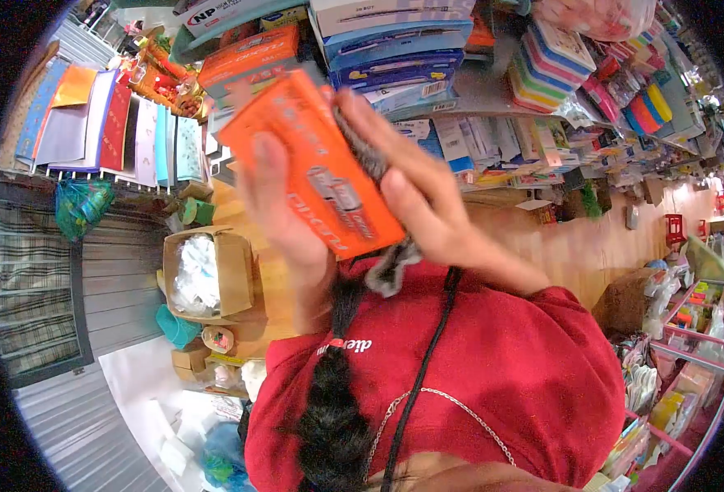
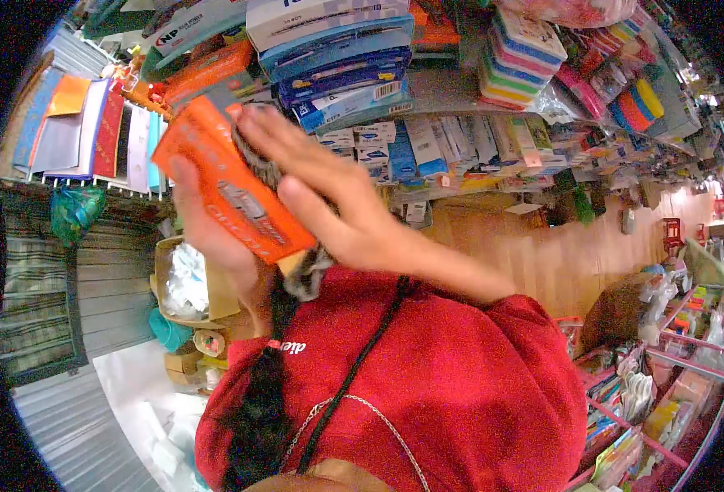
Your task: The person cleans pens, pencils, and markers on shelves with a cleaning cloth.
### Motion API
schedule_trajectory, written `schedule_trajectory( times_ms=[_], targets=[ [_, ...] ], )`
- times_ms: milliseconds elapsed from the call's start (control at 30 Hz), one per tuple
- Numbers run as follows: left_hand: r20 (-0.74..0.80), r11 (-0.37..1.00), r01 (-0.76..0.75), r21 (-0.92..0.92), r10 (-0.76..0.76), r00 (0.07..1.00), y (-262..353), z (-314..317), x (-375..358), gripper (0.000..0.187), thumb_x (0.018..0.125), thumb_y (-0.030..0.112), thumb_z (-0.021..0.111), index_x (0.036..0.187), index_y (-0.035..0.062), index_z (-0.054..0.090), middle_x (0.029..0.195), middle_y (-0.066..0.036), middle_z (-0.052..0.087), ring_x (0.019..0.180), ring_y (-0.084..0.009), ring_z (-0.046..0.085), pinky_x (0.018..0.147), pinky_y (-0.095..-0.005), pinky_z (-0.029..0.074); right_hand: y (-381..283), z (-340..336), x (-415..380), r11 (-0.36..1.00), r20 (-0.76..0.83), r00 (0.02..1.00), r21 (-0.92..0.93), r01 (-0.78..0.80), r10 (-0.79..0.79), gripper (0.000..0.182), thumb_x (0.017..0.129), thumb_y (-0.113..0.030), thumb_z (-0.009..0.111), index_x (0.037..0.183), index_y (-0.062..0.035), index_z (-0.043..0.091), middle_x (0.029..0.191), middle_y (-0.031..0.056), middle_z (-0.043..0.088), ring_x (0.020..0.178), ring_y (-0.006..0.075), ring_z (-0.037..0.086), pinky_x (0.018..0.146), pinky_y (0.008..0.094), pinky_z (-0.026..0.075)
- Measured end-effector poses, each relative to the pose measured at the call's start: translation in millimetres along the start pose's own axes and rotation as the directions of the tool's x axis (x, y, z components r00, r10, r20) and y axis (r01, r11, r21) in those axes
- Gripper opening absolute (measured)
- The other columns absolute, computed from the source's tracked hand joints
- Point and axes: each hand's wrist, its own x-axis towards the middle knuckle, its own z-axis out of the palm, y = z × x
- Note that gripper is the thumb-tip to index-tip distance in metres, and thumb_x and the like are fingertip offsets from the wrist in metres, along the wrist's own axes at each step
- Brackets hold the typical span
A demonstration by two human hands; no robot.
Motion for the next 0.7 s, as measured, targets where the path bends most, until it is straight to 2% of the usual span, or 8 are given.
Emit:
schedule_trajectory(
  times_ms=[33,133,233,367,500,567,600,700],
  targets=[
    [0.001,0.998,0.016,0.055,-0.016,1.000,1,8,-5,0.055,0.085,0.023,0.048,0.128,-0.0041,0.029,0.112,-0.016,0.049,0.095,-0.0217,0.053,0.084,-0.0319,0.042,-2,-4,7,0.997,-0.062,0.998,0.076,0.022,-0.017,0.044,0.089,-0.018,0.034,0.129,0.0021,0.031,0.134,0.0166,0.030,0.128,0.0271,0.020,0.104,0.0342,0.014],
    [0.091,0.987,0.070,0.145,-0.083,0.992,-1,21,-15,0.057,0.084,0.016,0.051,0.131,-0.0012,0.024,0.117,-0.012,0.046,0.101,-0.0159,0.048,0.086,-0.0285,0.039,1,-13,26,0.959,-0.236,0.970,0.282,0.004,0.065,0.044,0.089,-0.018,0.034,0.128,0.0030,0.032,0.134,0.0159,0.031,0.129,0.0262,0.019,0.104,0.0333,0.013],
    [0.122,0.980,0.078,0.184,-0.102,0.987,-6,19,-16,0.057,0.085,0.017,0.049,0.131,-0.0021,0.023,0.114,-0.013,0.048,0.102,-0.0171,0.049,0.086,-0.0294,0.040,2,-11,14,0.987,-0.188,0.982,0.158,0.018,0.012,0.049,0.089,-0.021,0.034,0.131,0.0021,0.024,0.138,0.0156,0.021,0.130,0.0248,0.013,0.104,0.0330,0.010],
    [0.094,0.999,-0.001,-0.035,0.004,0.996,-7,-1,6,0.058,0.086,0.022,0.048,0.131,-0.0031,0.022,0.108,-0.015,0.052,0.094,-0.0196,0.053,0.083,-0.0294,0.042,-2,6,-21,0.998,-0.020,0.998,0.034,-0.058,0.058,0.055,0.089,-0.027,0.033,0.133,0.0015,0.018,0.140,0.0162,0.015,0.131,0.0269,0.009,0.105,0.0360,0.007],
    [0.030,0.992,-0.049,0.118,0.046,0.998,-15,16,-3,0.058,0.085,0.020,0.049,0.132,-0.0026,0.021,0.109,-0.013,0.051,0.097,-0.0189,0.051,0.083,-0.0288,0.041,3,-15,-5,0.995,-0.013,0.997,0.056,-0.081,0.081,0.051,0.091,-0.025,0.029,0.133,0.0020,0.020,0.140,0.0163,0.016,0.131,0.0261,0.011,0.105,0.0344,0.008],
    [0.125,0.982,0.094,0.166,-0.115,0.985,-18,26,-16,0.059,0.085,0.018,0.050,0.132,-0.0017,0.021,0.113,-0.012,0.049,0.100,-0.0177,0.049,0.086,-0.0287,0.040,7,-29,13,0.987,-0.149,0.985,0.147,-0.062,0.084,0.052,0.091,-0.028,0.030,0.132,0.0038,0.022,0.139,0.0143,0.020,0.130,0.0231,0.015,0.104,0.0319,0.011],
    [0.184,0.976,0.082,0.202,-0.120,0.976,-19,28,-18,0.060,0.085,0.017,0.051,0.133,-0.0016,0.020,0.114,-0.012,0.048,0.101,-0.0177,0.049,0.086,-0.0290,0.040,6,-39,22,0.982,-0.199,0.975,0.177,-0.064,0.099,0.057,0.090,-0.032,0.032,0.131,0.0050,0.021,0.139,0.0136,0.021,0.129,0.0226,0.017,0.104,0.0318,0.012],
    [0.273,0.973,0.053,0.223,-0.115,0.955,-29,30,-17,0.060,0.085,0.017,0.051,0.133,-0.0013,0.020,0.116,-0.012,0.047,0.101,-0.0175,0.049,0.087,-0.0293,0.040,-8,-46,20,0.818,-0.250,0.915,0.560,-0.130,0.317,0.055,0.088,-0.030,0.039,0.130,0.0018,0.027,0.133,0.0108,0.033,0.122,0.0189,0.032,0.101,0.0300,0.021]
  ],
)
